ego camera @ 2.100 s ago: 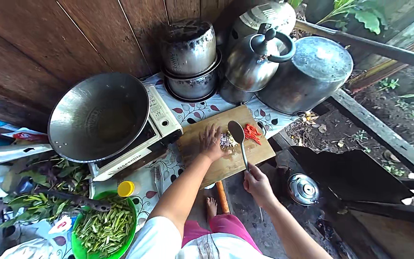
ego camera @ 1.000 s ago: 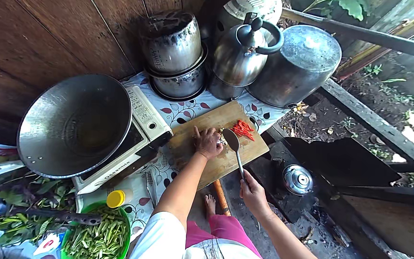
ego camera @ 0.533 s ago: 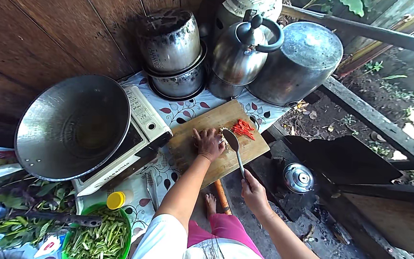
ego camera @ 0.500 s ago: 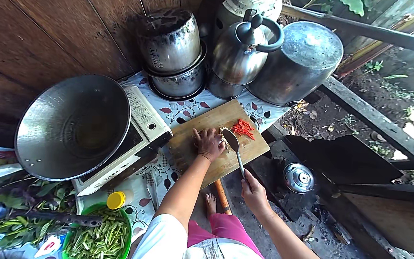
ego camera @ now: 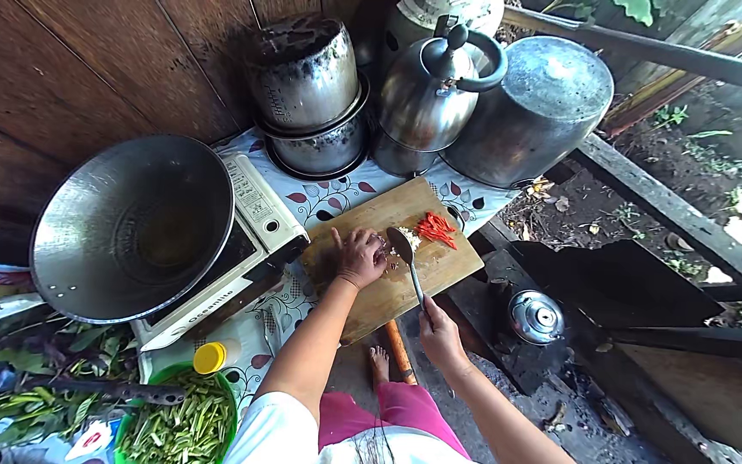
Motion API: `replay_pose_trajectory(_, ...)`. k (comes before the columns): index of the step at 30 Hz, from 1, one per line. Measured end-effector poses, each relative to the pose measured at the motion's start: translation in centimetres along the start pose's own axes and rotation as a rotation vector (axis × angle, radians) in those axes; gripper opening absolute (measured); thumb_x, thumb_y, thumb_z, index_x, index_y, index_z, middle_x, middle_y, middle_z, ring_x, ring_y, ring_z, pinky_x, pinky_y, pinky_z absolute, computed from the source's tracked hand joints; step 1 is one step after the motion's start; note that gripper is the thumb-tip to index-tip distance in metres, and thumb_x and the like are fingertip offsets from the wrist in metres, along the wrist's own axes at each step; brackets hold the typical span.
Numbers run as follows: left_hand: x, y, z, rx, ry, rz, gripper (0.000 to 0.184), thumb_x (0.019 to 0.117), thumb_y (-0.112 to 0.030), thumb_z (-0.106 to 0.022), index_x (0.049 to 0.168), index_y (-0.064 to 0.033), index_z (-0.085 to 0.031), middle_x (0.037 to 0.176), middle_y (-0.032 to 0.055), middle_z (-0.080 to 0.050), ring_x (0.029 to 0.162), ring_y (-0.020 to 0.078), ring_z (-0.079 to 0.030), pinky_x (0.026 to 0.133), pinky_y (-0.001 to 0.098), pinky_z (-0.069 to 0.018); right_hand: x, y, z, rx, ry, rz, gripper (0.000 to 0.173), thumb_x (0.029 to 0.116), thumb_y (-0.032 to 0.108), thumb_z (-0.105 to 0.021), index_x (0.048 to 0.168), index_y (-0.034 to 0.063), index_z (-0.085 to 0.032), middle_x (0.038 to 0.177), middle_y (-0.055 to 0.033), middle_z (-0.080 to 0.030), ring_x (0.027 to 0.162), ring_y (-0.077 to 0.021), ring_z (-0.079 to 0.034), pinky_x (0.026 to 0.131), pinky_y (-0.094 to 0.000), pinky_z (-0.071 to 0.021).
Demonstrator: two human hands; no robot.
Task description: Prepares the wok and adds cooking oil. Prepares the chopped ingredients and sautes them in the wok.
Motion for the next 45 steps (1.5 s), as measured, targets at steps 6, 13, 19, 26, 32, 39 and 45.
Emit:
replay_pose_trajectory(6,0.4,-0.2,0.2,-0.04,-0.003,0.0,0.036,0.0858,-0.029,-0.077,0.116,-0.0091,-0.076,0.14,0.0161,-0.063,0.141,0.0429,-0.048,0.112,0.0818,-0.0118,0.1,0.1,-0.1,-0.021,-0.033,0.013,0.044,0.1059,0.0,-0.043,0.149,-0.0115,-0.044,0.126,-0.03,-0.066,0.116,-0.0377,-0.066,0.105,-0.0424,-0.0485)
replay_pose_trajectory(13,1.3,-1.8,-1.7,0.161,0.326,0.062,0.064,0.0893,-0.057,-0.07,0.138,-0.0161,-0.065,0.156,0.0087,-0.05,0.155,0.0395,-0.025,0.115,0.0795,0.0028,0.0,0.0,0.2,-0.017,-0.049,0.005,0.044,0.1057,0.0,-0.043,0.148,-0.0117,-0.045,0.128,-0.0305,-0.065,0.117,-0.0379,-0.065,0.106,-0.0423,-0.0482)
replay_pose_trajectory(19,1.0,-1.7,-1.5,0.114,0.228,0.044,0.037,0.0951,-0.041,-0.069,0.127,-0.0233,-0.074,0.147,0.0107,-0.059,0.149,0.0421,-0.035,0.115,0.0794,0.0,-0.1,-0.2,-0.1,-0.045,-0.015,-0.013,0.045,0.106,0.001,-0.043,0.15,-0.0102,-0.044,0.126,-0.0303,-0.065,0.115,-0.0384,-0.066,0.105,-0.0435,-0.049)
replay_pose_trajectory(26,0.7,-2.0,-1.3,0.079,0.143,0.048,0.024,0.0942,-0.033,-0.073,0.114,-0.021,-0.08,0.138,0.0136,-0.064,0.145,0.0437,-0.041,0.114,0.0803,-0.0031,0.1,0.3,-0.7,-0.043,0.009,-0.03,0.045,0.1066,0.001,-0.043,0.15,-0.0107,-0.042,0.13,-0.0306,-0.064,0.12,-0.0384,-0.064,0.107,-0.0427,-0.0473)
replay_pose_trajectory(32,0.4,-1.4,-0.6,-0.011,0.033,-0.018,0.018,0.0887,-0.021,-0.078,0.103,-0.01,-0.079,0.128,0.0165,-0.068,0.136,0.0431,-0.051,0.113,0.0812,-0.0106,0.1,0.1,-1.4,-0.029,0.042,-0.069,0.046,0.1073,0.0,-0.042,0.151,-0.0113,-0.04,0.132,-0.0311,-0.062,0.122,-0.038,-0.063,0.11,-0.0424,-0.0451)
replay_pose_trajectory(39,-0.5,2.3,0.9,-0.131,0.048,0.059,0.104,0.069,-0.048,-0.092,0.151,-0.0024,-0.048,0.158,0.0248,-0.042,0.152,0.0425,-0.032,0.122,0.066,-0.0166,1.3,-0.1,-2.0,0.099,0.095,-0.137,0.048,0.1089,0.004,-0.038,0.155,-0.0052,-0.036,0.106,-0.0229,-0.066,0.076,-0.0251,-0.065,0.077,-0.0398,-0.0563)
replay_pose_trajectory(45,-0.2,1.7,-0.6,-0.013,0.265,0.081,0.124,0.0695,-0.058,-0.089,0.163,-0.007,-0.026,0.167,0.0267,-0.024,0.157,0.041,-0.016,0.126,0.0599,-0.0059,2.1,-0.1,-2.6,0.09,0.105,-0.136,0.047,0.1094,0.005,-0.037,0.155,-0.0052,-0.036,0.099,-0.0214,-0.067,0.069,-0.0226,-0.063,0.072,-0.0386,-0.0563)
Point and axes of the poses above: each hand's wrist, its own x-axis towards the middle knuckle, its own z-axis out of the back of the hand, y = z × x, the point moved 4 cm from there along x, towards the middle knuckle
